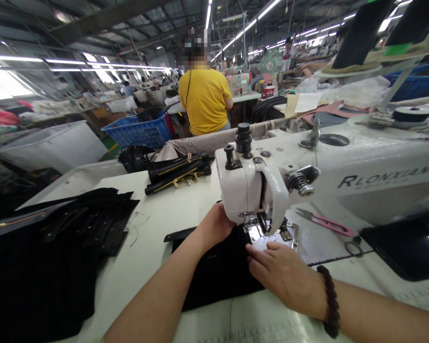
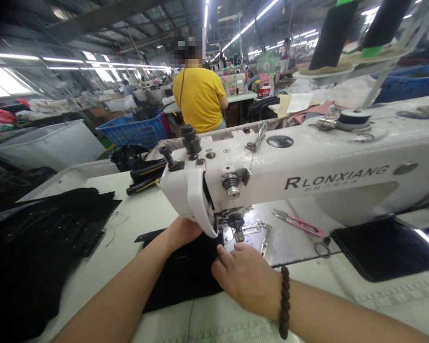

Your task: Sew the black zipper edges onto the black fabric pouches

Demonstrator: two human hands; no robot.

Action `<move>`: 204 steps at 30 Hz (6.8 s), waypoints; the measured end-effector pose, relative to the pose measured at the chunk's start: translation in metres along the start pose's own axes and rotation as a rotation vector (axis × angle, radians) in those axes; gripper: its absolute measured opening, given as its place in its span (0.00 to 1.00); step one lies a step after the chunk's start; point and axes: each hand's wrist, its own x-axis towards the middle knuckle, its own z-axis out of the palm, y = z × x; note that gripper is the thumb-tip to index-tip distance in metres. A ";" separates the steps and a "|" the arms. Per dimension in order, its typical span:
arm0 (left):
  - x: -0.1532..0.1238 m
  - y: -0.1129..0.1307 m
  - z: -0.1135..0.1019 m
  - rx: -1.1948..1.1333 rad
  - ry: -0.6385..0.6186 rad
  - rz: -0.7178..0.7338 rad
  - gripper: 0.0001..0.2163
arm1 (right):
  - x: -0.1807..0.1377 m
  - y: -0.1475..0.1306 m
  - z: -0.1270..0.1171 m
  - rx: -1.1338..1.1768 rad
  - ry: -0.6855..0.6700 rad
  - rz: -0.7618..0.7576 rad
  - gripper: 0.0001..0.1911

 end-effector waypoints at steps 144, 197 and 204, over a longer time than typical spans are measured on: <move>-0.074 0.024 0.039 0.279 0.172 0.348 0.09 | -0.008 -0.007 -0.008 0.272 0.002 0.268 0.11; -0.054 0.033 0.020 0.265 0.067 0.354 0.09 | -0.017 0.009 -0.010 0.082 -0.011 0.152 0.13; -0.059 0.025 0.020 0.350 0.124 0.450 0.11 | -0.019 0.002 -0.001 -0.060 -0.016 0.093 0.13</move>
